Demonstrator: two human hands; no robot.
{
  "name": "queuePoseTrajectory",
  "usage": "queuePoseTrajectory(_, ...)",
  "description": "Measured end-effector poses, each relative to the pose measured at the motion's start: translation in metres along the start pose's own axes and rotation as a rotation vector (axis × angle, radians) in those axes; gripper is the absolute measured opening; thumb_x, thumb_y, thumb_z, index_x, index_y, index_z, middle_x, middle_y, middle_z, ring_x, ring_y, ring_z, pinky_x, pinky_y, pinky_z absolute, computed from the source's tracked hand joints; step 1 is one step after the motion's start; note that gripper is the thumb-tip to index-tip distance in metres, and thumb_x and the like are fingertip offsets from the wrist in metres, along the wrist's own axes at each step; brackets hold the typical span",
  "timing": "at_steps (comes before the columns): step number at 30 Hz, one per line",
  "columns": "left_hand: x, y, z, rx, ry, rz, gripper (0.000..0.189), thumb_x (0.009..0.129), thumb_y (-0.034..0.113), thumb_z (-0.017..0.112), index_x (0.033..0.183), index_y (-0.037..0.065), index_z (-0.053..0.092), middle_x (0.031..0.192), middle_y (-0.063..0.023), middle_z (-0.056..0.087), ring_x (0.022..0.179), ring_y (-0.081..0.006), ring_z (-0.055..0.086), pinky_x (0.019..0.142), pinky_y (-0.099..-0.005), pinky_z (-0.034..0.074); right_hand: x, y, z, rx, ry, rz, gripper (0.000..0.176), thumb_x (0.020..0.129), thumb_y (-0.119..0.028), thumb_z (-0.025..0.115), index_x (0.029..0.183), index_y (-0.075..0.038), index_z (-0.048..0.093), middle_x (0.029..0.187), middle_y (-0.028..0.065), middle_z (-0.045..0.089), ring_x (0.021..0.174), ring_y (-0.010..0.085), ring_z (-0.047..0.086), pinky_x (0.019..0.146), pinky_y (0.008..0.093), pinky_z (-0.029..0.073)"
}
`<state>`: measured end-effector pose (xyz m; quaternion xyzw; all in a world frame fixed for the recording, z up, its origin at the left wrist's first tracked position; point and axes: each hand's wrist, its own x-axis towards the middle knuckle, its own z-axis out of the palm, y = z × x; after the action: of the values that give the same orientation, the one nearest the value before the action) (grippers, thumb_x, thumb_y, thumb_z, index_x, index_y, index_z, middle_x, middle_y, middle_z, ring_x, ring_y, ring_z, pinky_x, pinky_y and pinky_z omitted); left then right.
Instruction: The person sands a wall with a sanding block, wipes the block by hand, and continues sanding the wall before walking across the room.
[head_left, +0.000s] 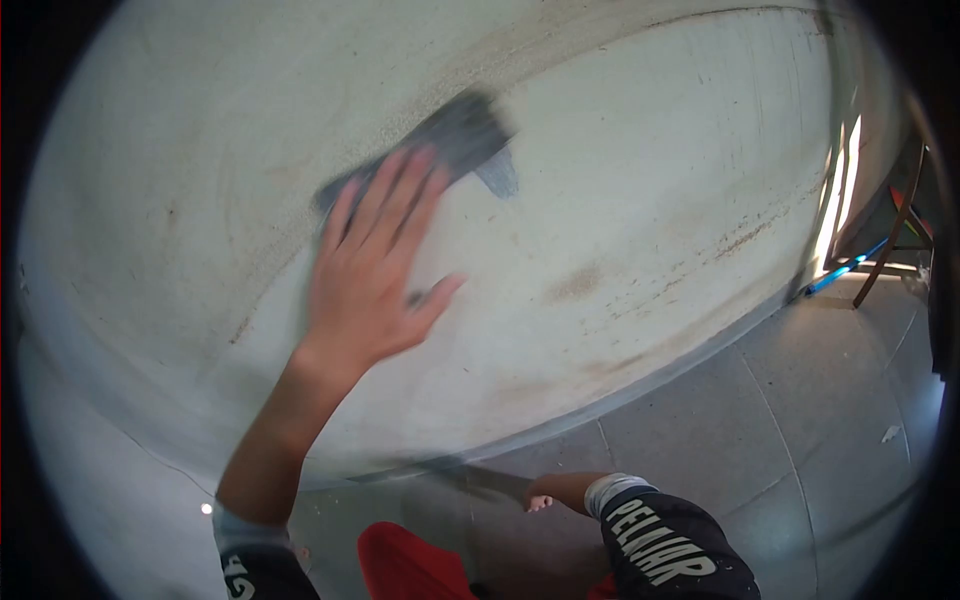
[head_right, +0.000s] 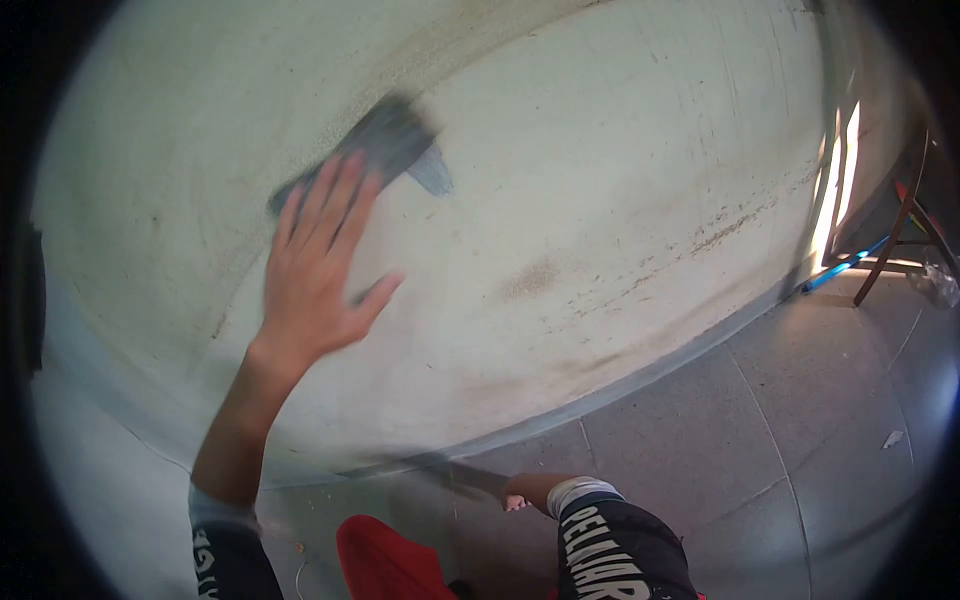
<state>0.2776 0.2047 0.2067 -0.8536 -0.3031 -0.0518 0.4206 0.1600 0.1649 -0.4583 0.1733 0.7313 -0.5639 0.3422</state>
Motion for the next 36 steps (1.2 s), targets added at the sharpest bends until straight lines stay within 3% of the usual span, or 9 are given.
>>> queuePoseTrajectory(4,-0.047,-0.019,0.001,0.049,-0.114,-0.091,0.094,0.081,0.039,0.075,0.158,0.007,0.033,0.166,-0.0151,0.026,0.154,-0.0348,0.022,0.122,-0.0546,0.020,-0.003,0.005,0.004,0.077,0.019,0.004,0.025,0.098,-0.040,0.051,0.090,-0.016,0.056,0.076,-0.0011,0.044,0.064,0.0160,0.041,0.058,0.0391,0.038)
queuePoseTrajectory(10,0.053,0.007,-0.006,0.035,0.093,0.041,0.088,0.085,0.043,0.072,0.157,0.009,0.035,0.166,-0.0111,0.028,0.154,-0.0283,0.024,0.123,-0.0524,0.019,-0.044,-0.007,0.009,0.090,0.054,-0.065,0.022,0.098,-0.035,0.049,0.085,-0.018,0.051,0.072,-0.0025,0.036,0.057,0.0139,0.032,0.052,0.0350,0.032)
queuePoseTrajectory(14,0.135,0.035,0.009,-0.004,0.321,0.114,0.081,0.089,0.048,0.067,0.156,0.011,0.039,0.165,-0.0089,0.030,0.153,-0.0253,0.026,0.124,-0.0501,0.020,-0.016,0.005,0.004,0.181,0.040,-0.094,0.023,0.099,-0.035,0.050,0.085,-0.017,0.052,0.072,-0.0018,0.037,0.058,0.0140,0.034,0.053,0.0357,0.034)
queuePoseTrajectory(16,0.151,0.046,-0.002,-0.036,0.283,0.128,0.080,0.093,0.047,0.060,0.154,0.003,0.036,0.163,-0.0146,0.031,0.153,-0.0270,0.024,0.125,-0.0482,0.019,-0.015,0.009,0.001,0.097,0.029,-0.034,0.029,0.102,-0.039,0.045,0.093,-0.014,0.055,0.082,-0.0010,0.044,0.073,0.0181,0.045,0.065,0.0353,0.050)
queuePoseTrajectory(18,0.159,0.053,-0.012,-0.067,0.238,0.150,0.080,0.097,0.047,0.054,0.153,-0.006,0.033,0.161,-0.0203,0.032,0.153,-0.0287,0.023,0.126,-0.0463,0.019,-0.019,0.010,0.008,0.113,0.068,-0.031,0.027,0.100,-0.038,0.048,0.088,-0.015,0.052,0.076,-0.0004,0.040,0.065,0.0164,0.040,0.059,0.0354,0.042)
queuePoseTrajectory(21,0.104,0.028,0.013,-0.070,0.300,0.105,0.083,0.087,0.045,0.069,0.156,0.010,0.038,0.165,-0.0096,0.031,0.153,-0.0259,0.027,0.123,-0.0503,0.021,-0.013,0.014,-0.001,0.128,0.026,-0.083,0.027,0.098,-0.037,0.050,0.083,-0.015,0.049,0.070,0.0003,0.036,0.058,0.0150,0.036,0.053,0.0360,0.035)
queuePoseTrajectory(29,-0.041,-0.035,-0.002,0.033,-0.020,-0.099,0.090,0.084,0.033,0.073,0.159,0.006,0.031,0.166,-0.0174,0.025,0.154,-0.0372,0.022,0.121,-0.0582,0.018,-0.039,0.001,0.004,0.228,0.071,-0.025,0.028,0.099,-0.039,0.047,0.081,-0.017,0.046,0.068,-0.0017,0.030,0.056,0.0140,0.032,0.052,0.0349,0.030)
queuePoseTrajectory(31,-0.004,-0.026,-0.013,0.059,-0.043,-0.030,0.093,0.083,0.035,0.075,0.159,0.007,0.030,0.165,-0.0169,0.027,0.154,-0.0367,0.022,0.121,-0.0578,0.017,0.006,0.012,-0.006,0.231,-0.126,-0.039,0.028,0.099,-0.040,0.044,0.082,-0.019,0.045,0.070,-0.0013,0.032,0.056,0.0149,0.032,0.053,0.0354,0.033)
queuePoseTrajectory(36,0.123,0.022,-0.012,0.003,0.209,0.179,0.083,0.087,0.042,0.071,0.156,0.009,0.038,0.165,-0.0121,0.028,0.153,-0.0316,0.025,0.123,-0.0544,0.017,-0.033,0.007,0.000,0.108,-0.046,-0.072,0.032,0.100,-0.048,0.045,0.094,-0.017,0.054,0.083,0.0006,0.044,0.074,0.0178,0.045,0.070,0.0447,0.045)
